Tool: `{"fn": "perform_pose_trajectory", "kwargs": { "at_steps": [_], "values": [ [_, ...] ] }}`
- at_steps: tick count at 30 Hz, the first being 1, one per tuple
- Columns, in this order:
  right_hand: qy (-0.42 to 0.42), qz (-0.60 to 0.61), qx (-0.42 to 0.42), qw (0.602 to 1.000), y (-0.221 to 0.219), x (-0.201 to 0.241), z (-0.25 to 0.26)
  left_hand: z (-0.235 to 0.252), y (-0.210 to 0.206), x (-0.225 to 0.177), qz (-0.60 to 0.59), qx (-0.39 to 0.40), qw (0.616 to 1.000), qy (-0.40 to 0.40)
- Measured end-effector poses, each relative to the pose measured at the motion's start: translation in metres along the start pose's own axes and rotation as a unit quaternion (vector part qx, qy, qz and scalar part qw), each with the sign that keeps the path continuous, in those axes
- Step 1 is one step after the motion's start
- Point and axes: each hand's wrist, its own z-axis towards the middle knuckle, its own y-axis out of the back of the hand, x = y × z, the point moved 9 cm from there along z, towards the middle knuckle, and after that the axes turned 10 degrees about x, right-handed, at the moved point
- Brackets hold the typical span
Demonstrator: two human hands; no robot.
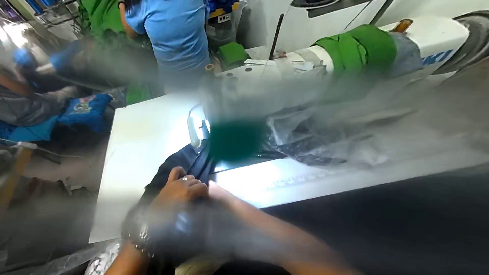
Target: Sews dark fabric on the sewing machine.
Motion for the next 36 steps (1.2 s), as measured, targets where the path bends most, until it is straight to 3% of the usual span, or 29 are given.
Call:
{"fn": "perform_pose_trajectory", "kwargs": {
  "at_steps": [2,4,5,7,9,11,16,18,21,23,36],
  "values": [
    [0.040,-0.102,-0.185,0.977,0.044,0.010,-0.031,-0.008,-0.014,-0.001,-0.015,-0.015,1.000,0.022],
    [0.120,-0.311,-0.329,0.883,0.068,0.030,-0.064,-0.010,-0.035,-0.012,-0.032,-0.016,0.999,0.030],
    [0.157,-0.407,-0.338,0.834,0.068,0.036,-0.071,-0.008,-0.046,-0.020,-0.033,-0.013,0.999,0.027],
    [0.237,-0.533,-0.277,0.764,0.060,0.042,-0.066,-0.001,-0.058,-0.035,-0.030,-0.018,0.999,0.013],
    [0.275,-0.599,-0.212,0.722,0.049,0.043,-0.062,0.003,-0.061,-0.047,-0.027,-0.026,0.999,0.002],
    [0.273,-0.627,-0.204,0.701,0.045,0.043,-0.066,0.006,-0.056,-0.050,-0.030,-0.031,0.999,0.005],
    [0.280,-0.600,-0.207,0.720,0.040,0.028,-0.090,0.020,-0.027,-0.022,-0.142,-0.138,0.977,0.084],
    [0.287,-0.588,-0.212,0.726,0.034,0.020,-0.098,0.033,-0.039,0.000,-0.153,-0.147,0.967,0.137],
    [0.283,-0.580,-0.198,0.738,0.032,0.007,-0.110,0.045,-0.090,0.034,-0.068,-0.013,0.957,0.282],
    [0.269,-0.568,-0.180,0.757,0.039,-0.002,-0.116,0.040,-0.112,0.045,-0.019,0.043,0.942,0.332],
    [0.236,-0.545,-0.179,0.784,0.052,-0.001,-0.108,0.032,-0.110,0.057,-0.038,0.042,0.933,0.356]
  ]
}}
